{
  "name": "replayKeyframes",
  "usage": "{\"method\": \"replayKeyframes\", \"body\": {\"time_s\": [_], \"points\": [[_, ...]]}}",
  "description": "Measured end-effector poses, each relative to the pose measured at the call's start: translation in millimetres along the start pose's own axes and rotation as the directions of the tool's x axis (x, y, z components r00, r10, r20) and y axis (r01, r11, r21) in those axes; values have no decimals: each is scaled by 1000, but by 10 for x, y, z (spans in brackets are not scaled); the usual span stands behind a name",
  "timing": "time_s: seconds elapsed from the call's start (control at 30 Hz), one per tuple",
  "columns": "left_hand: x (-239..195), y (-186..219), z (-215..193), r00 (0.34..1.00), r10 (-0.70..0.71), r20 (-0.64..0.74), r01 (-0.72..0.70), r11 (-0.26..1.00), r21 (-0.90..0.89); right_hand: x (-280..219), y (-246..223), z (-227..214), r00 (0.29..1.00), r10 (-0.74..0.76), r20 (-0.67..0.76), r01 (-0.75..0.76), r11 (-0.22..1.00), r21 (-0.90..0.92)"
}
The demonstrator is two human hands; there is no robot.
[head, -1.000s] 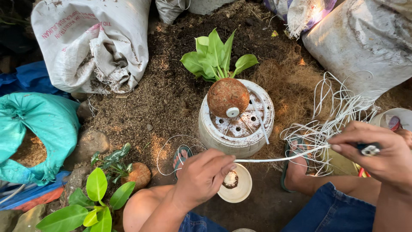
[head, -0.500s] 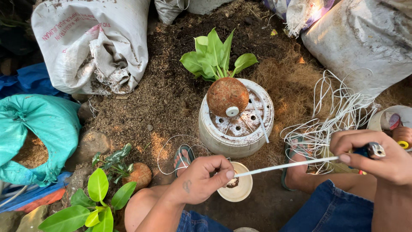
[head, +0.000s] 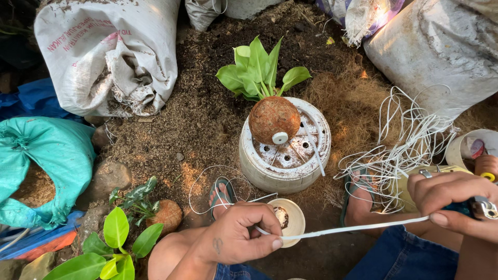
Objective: The person assembles a small hydroponic system using a coconut shell, plastic tubing, and a white string. They cut the tubing with scissors, thread the string through the tubing, and insert the tubing into holes in the coconut shell placed on a perforated container.
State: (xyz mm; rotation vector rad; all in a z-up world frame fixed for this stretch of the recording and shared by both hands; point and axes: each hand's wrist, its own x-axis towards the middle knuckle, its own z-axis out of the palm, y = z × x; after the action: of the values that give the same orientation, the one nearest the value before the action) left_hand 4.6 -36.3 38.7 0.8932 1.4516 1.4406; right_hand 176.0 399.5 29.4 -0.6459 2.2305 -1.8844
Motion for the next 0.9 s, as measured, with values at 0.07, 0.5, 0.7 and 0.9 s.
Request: {"method": "replayKeyframes", "body": {"time_s": [0.07,0.5,0.7,0.9], "points": [[-3,1,7,1000,-12,-1,12,1000,-5,7,7,-7,999,-37,-3,37,999,14],[-21,-1,16,1000,-24,10,24,999,-27,48,22,-48,991,-130,45,131,991,-17],[17,80,20,999,24,-28,-21,995,99,-47,90,-94,995,-76,68,77,997,-18],[214,178,10,813,566,-133,-196,481,854,195,123,187,850,355,-390,-503,766,-400]]}}
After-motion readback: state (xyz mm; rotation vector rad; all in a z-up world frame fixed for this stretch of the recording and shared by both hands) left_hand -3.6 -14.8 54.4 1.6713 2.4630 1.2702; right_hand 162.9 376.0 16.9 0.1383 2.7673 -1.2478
